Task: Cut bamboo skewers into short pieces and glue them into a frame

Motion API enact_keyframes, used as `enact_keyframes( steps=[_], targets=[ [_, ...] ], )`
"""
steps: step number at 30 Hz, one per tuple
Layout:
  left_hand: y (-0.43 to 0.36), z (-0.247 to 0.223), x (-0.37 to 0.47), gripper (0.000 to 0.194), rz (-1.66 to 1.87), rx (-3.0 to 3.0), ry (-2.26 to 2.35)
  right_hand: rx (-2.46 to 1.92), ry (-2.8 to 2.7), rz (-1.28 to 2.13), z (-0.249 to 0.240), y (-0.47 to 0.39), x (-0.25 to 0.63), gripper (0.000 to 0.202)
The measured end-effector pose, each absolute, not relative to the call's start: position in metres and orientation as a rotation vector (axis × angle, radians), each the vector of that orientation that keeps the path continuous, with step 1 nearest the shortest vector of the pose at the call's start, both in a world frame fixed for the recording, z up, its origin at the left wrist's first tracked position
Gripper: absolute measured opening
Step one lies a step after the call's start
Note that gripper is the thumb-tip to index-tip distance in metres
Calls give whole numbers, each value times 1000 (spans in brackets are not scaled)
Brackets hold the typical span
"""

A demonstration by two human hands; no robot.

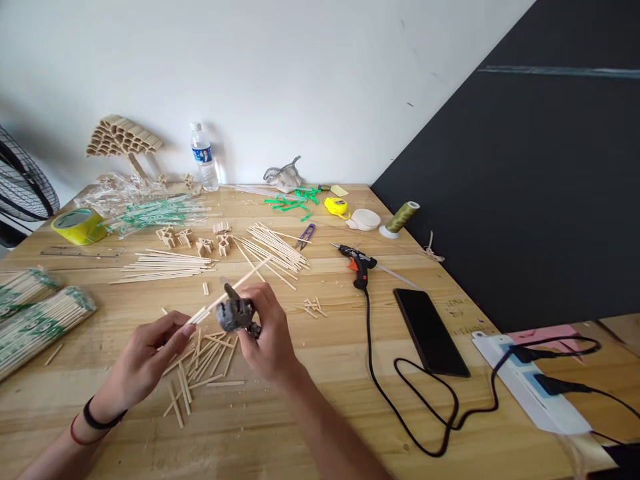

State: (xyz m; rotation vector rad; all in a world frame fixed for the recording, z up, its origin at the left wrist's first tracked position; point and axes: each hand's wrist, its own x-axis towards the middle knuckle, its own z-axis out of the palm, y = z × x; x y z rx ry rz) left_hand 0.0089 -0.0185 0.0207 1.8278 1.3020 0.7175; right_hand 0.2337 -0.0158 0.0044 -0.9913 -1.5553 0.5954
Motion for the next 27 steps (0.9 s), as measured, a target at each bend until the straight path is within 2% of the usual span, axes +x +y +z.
enact_keyframes(
  steps=[3, 6, 27],
  targets=[
    [-18, 22, 2, 40, 847, 1806, 1369, -1013, -1691, 420, 1, -7, 244, 35],
    [-18, 22, -2, 37, 938, 1789, 1373, -1090, -1762, 338, -4, -2, 249, 47],
    [-26, 18, 8, 18, 973, 2218, 1176, -1091, -1899, 309, -17, -8, 232, 50]
  ],
)
